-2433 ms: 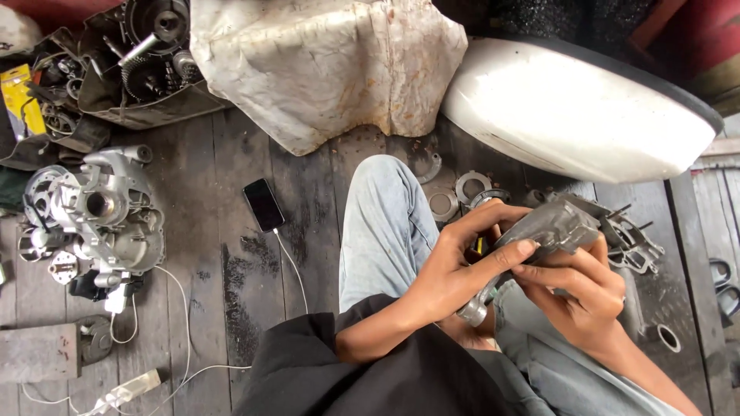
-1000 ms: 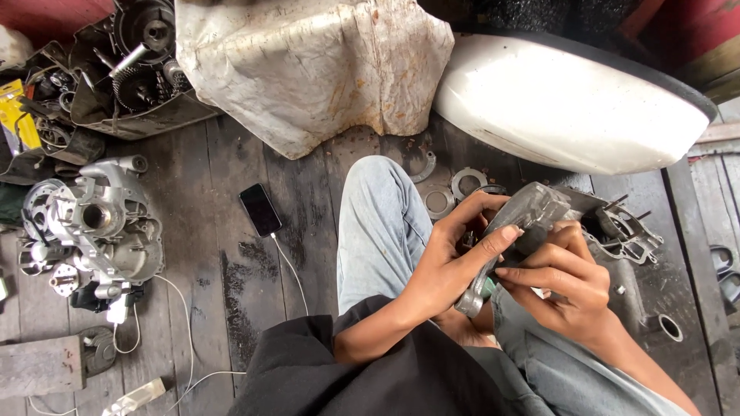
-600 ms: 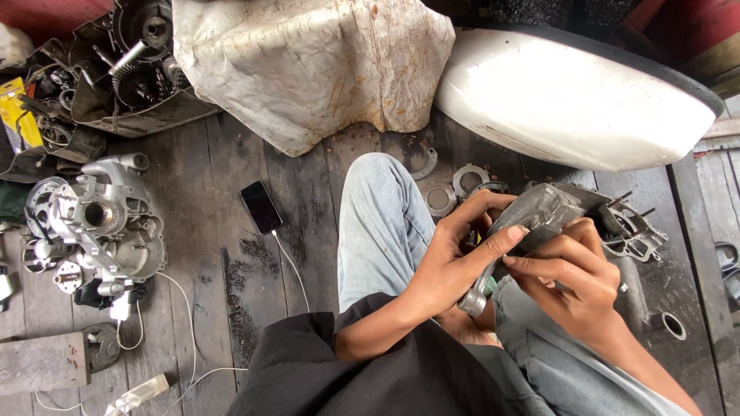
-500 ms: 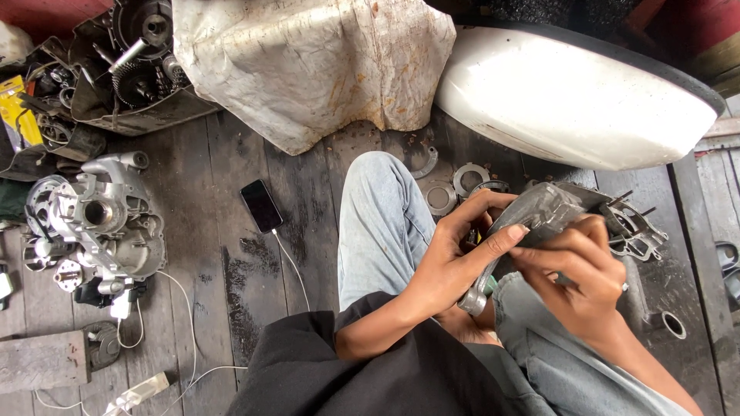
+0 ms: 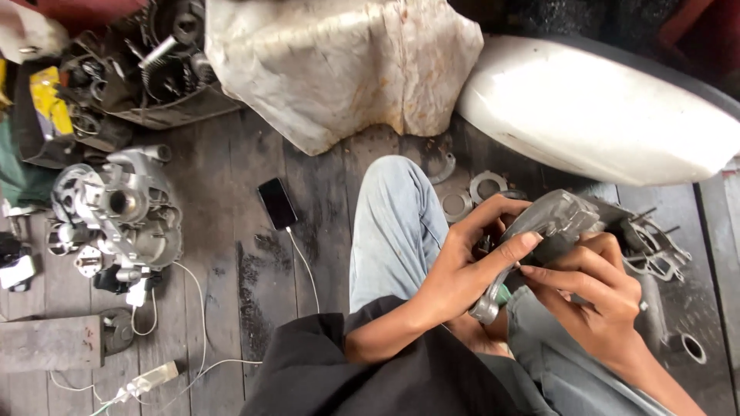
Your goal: Cleaning and sanding the friction surface of a motorcycle brake shoe and inspecting a connecting rod.
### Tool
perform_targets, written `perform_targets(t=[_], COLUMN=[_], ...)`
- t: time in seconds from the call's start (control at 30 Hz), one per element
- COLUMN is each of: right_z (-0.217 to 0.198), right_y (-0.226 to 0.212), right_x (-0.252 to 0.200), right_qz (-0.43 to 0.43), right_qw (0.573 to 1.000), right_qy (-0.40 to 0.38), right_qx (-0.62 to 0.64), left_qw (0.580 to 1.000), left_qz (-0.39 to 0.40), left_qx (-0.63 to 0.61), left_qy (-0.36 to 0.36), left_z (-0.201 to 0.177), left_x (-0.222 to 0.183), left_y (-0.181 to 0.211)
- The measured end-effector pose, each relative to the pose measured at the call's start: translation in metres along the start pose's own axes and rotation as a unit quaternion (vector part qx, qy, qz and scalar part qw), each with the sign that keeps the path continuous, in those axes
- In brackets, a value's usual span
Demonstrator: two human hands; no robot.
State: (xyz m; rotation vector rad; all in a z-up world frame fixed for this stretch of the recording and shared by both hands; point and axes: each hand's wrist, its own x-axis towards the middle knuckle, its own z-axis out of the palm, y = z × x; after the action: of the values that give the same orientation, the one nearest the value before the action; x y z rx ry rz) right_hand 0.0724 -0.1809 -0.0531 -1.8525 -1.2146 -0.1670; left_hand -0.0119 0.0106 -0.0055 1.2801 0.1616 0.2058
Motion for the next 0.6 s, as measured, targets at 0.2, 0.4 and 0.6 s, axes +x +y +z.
perform_targets(t=[0.2,0.4,0.6], right_z=[0.001,0.0,0.0], right_y=[-0.001,-0.002,0.0], right_x=[0.003,0.005,0.0], right_qz=[-0.035,-0.018,0.03], right_qw=[0.999,1.0,0.999], right_qy=[-0.014,-0.015,0.034], right_qx=[0.015,0.006,-0.024], left_qw=[1.0,1.0,1.0], left_qz=[-0.01,-0.015,-0.013], left_qx=[-0.007,-0.008,-0.009], left_qy=[-0.005,-0.002,-0.007], left_z=[0.0,0.003,0.005], left_x=[0.0,0.0,0.001], left_y=[0.0,-0.003,-0.012])
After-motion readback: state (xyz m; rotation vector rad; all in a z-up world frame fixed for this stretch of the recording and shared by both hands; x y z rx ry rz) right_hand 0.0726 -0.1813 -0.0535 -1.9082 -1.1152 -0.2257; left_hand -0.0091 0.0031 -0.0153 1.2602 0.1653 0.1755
